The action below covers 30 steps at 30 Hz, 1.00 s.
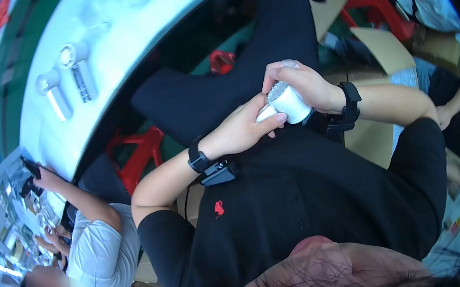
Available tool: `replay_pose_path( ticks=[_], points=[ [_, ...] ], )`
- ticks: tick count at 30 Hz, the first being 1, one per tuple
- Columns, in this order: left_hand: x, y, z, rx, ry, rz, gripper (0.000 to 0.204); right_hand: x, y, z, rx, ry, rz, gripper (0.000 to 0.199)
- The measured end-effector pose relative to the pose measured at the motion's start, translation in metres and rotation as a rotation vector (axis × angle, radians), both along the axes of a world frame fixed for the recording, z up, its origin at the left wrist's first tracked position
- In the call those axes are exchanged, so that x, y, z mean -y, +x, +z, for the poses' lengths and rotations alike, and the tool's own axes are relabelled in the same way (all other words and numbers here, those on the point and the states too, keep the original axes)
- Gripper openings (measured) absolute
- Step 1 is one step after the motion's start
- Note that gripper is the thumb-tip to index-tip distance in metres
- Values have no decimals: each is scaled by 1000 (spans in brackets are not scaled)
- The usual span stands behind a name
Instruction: The person assembles portable fans by unwrapping components, attaching transparent covers onto fan bodies by hand, and placing the assembled fans on the table.
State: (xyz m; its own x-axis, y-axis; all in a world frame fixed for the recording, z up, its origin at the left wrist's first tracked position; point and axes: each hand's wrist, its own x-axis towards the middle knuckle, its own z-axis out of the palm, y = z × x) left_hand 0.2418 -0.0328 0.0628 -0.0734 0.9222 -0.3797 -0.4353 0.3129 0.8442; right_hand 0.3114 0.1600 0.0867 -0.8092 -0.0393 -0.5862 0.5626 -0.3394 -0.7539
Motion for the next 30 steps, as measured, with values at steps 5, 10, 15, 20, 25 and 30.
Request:
replay_pose_path(
  ticks=[5,10,15,20,25,30],
  points=[
    [34,-33,10,107,33,483,36,-31,-31,-2,40,-174,-184,23],
    [137,-125,24,-414,-182,1112,30,-35,-16,-11,242,-240,-240,19],
    [232,-225,37,-964,-106,1561,47,-29,-19,-27,279,-344,-211,19],
    [283,-287,14,-1157,-33,1784,73,-20,-27,-28,236,-347,-211,18],
    [345,-298,-67,-957,-54,1940,88,-26,-22,-18,191,-331,-263,18],
    [368,-240,-88,-1442,-874,1351,90,-89,-13,-9,25,-148,-472,19]
  ],
)
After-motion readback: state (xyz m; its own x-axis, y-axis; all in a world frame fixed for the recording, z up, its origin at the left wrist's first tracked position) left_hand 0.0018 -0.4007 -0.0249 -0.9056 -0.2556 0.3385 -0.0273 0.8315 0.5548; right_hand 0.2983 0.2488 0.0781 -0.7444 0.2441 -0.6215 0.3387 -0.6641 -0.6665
